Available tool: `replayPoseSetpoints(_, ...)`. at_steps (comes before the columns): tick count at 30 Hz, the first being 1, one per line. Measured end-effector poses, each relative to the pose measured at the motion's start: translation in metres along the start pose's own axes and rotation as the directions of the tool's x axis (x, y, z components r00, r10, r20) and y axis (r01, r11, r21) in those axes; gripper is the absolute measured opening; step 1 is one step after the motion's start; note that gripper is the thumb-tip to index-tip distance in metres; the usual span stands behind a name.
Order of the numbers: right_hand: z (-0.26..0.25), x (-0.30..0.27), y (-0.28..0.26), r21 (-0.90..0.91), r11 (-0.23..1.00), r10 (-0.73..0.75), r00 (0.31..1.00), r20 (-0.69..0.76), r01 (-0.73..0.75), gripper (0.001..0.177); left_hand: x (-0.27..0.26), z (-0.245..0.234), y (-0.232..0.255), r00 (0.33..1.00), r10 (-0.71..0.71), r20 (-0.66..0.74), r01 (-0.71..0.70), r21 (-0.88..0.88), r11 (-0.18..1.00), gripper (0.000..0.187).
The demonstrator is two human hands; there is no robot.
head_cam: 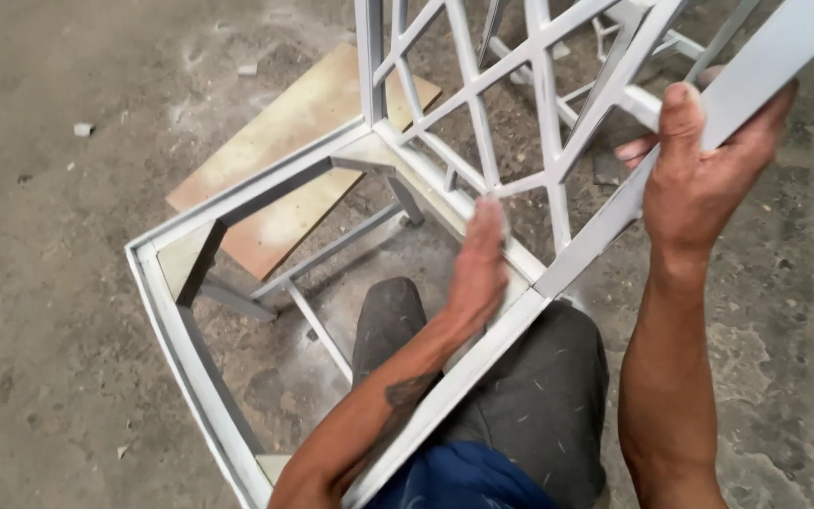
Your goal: Sanding the white-painted wooden frame of a chair using sandpaper to prepare the surface.
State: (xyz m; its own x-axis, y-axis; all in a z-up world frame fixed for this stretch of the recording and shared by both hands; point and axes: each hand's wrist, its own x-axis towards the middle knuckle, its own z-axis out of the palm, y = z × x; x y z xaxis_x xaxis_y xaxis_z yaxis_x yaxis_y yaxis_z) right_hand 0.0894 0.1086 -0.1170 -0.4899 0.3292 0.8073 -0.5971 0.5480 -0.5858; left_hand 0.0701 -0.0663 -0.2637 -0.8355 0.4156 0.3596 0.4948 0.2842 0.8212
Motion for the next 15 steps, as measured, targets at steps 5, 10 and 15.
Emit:
replayPoseSetpoints(5, -0.001, -0.008, 0.009, -0.175, 0.984, -0.022, 0.999, -0.026, 0.018, 0.045, -0.011, -0.044, -0.035, 0.979, -0.128, -0.159, 0.127, -0.017, 0.992, 0.044)
replayPoseSetpoints(10, 0.013, -0.064, -0.005, -0.497, 0.848, -0.328, 0.919, -0.217, 0.185, 0.066, -0.008, -0.082, -0.004, 0.988, -0.099, -0.117, 0.081, -0.147, 0.986, 0.035)
replayPoseSetpoints(15, 0.051, -0.150, -0.033, -0.235, 0.961, -0.021, 0.889, 0.458, 0.144, 0.060, -0.010, -0.085, 0.024, 0.934, -0.323, 0.153, 0.342, -0.641, 0.687, 0.040)
